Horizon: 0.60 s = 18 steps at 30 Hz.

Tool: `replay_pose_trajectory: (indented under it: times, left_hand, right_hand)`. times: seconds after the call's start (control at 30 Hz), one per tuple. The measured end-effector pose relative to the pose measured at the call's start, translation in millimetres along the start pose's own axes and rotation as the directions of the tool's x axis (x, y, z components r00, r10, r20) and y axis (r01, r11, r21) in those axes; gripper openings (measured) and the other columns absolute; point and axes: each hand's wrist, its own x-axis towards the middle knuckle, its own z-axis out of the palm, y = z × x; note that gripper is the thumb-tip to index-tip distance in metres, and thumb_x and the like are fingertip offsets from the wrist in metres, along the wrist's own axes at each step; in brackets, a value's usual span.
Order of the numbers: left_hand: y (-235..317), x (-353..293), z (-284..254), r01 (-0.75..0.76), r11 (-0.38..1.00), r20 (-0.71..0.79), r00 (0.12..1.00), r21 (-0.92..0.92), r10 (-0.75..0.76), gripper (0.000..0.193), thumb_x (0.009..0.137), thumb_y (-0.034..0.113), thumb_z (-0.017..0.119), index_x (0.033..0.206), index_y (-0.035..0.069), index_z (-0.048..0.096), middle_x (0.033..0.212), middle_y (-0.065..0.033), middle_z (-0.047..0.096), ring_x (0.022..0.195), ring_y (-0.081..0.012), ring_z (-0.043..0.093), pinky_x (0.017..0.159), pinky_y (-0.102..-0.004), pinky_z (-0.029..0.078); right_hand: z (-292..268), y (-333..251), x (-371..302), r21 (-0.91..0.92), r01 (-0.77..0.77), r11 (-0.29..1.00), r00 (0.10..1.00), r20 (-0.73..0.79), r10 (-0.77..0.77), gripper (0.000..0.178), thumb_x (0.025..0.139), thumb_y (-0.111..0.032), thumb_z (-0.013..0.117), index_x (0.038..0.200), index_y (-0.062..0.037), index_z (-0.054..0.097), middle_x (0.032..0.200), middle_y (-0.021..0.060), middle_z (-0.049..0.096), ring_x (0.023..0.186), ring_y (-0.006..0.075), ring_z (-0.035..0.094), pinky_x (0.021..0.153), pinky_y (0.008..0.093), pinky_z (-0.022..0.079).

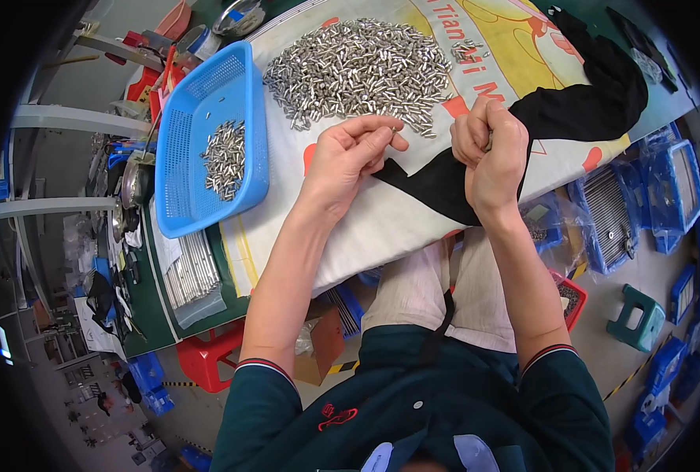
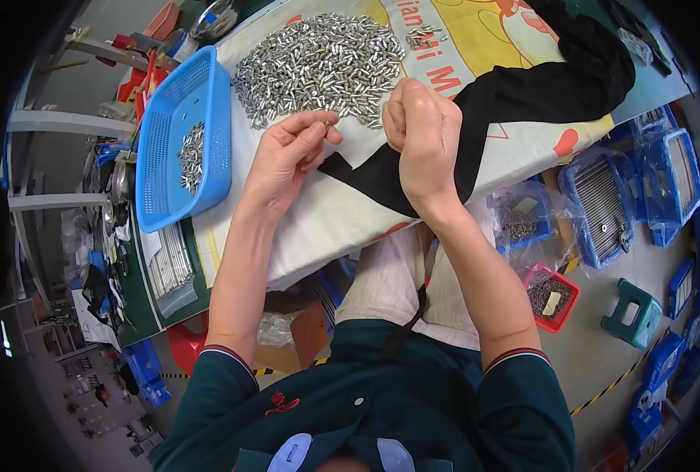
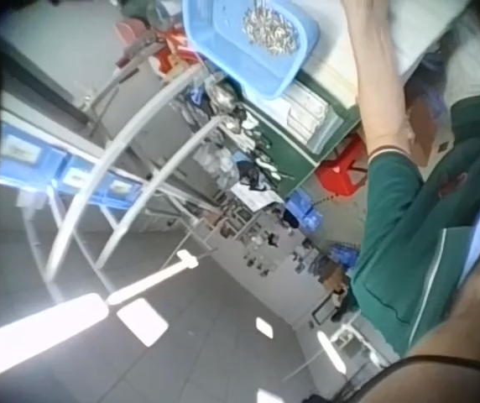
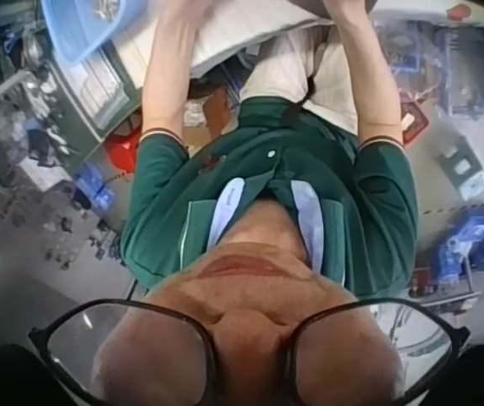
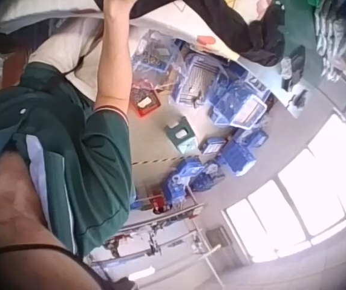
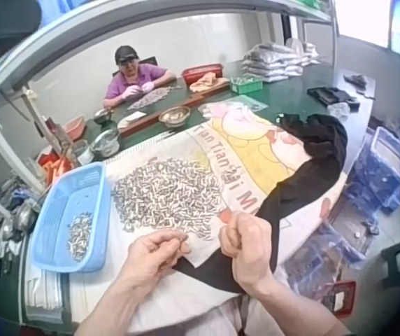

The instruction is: Manually sliding small metal hardware components onto a black fabric strap.

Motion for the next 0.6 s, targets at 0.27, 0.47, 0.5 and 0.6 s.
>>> replay_pose_trajectory:
  times: [0.27, 0.47, 0.5, 0.6]
  left_hand:
    - [-5.0, -4.2, 9.1, 0.210, 0.968, 0.235, 0.956, -0.138, -0.174, 0.012, 0.086, 0.012, 0.049, 0.091, 0.002, 0.053, 0.074, -0.0106, 0.058, 0.048, -0.0032, 0.032, 0.045, -0.0167, 0.027]
    - [-4.1, -2.9, 6.5, 0.160, 0.959, 0.116, 0.984, -0.233, -0.136, 0.011, 0.086, 0.011, 0.046, 0.093, 0.003, 0.050, 0.078, -0.0142, 0.059, 0.048, -0.0038, 0.032, 0.044, -0.0168, 0.027]
    - [-4.1, -3.4, 6.3, 0.156, 0.959, 0.113, 0.985, -0.236, -0.132, 0.011, 0.087, 0.010, 0.046, 0.093, 0.002, 0.050, 0.079, -0.0148, 0.059, 0.048, -0.0039, 0.033, 0.044, -0.0169, 0.028]
    - [-5.1, -3.5, 3.4, 0.152, 0.958, 0.119, 0.985, -0.244, -0.126, 0.012, 0.086, 0.012, 0.045, 0.092, 0.002, 0.050, 0.080, -0.0151, 0.059, 0.049, -0.0048, 0.034, 0.045, -0.0178, 0.029]
  right_hand:
    - [0.4, -1.8, 2.9, -0.002, -0.005, 1.000, 1.000, -0.016, 0.005, 0.032, 0.085, -0.015, 0.033, 0.055, -0.0062, 0.029, 0.049, -0.0036, 0.024, 0.041, 0.0045, 0.021, 0.037, 0.0228, 0.014]
    - [0.5, -4.5, 1.5, -0.034, -0.038, 0.999, 0.999, -0.022, 0.037, 0.035, 0.089, -0.024, 0.029, 0.057, -0.0095, 0.026, 0.044, -0.0025, 0.022, 0.040, 0.0066, 0.016, 0.038, 0.0233, 0.015]
    - [0.7, -4.6, 1.2, -0.036, -0.034, 0.999, 0.999, -0.020, 0.033, 0.035, 0.089, -0.024, 0.029, 0.057, -0.0096, 0.026, 0.044, -0.0025, 0.022, 0.040, 0.0066, 0.016, 0.038, 0.0233, 0.015]
    - [0.7, -3.2, 1.0, -0.029, -0.031, 0.999, 0.999, -0.018, 0.030, 0.035, 0.089, -0.024, 0.029, 0.057, -0.0096, 0.026, 0.044, -0.0025, 0.022, 0.040, 0.0065, 0.016, 0.038, 0.0233, 0.015]
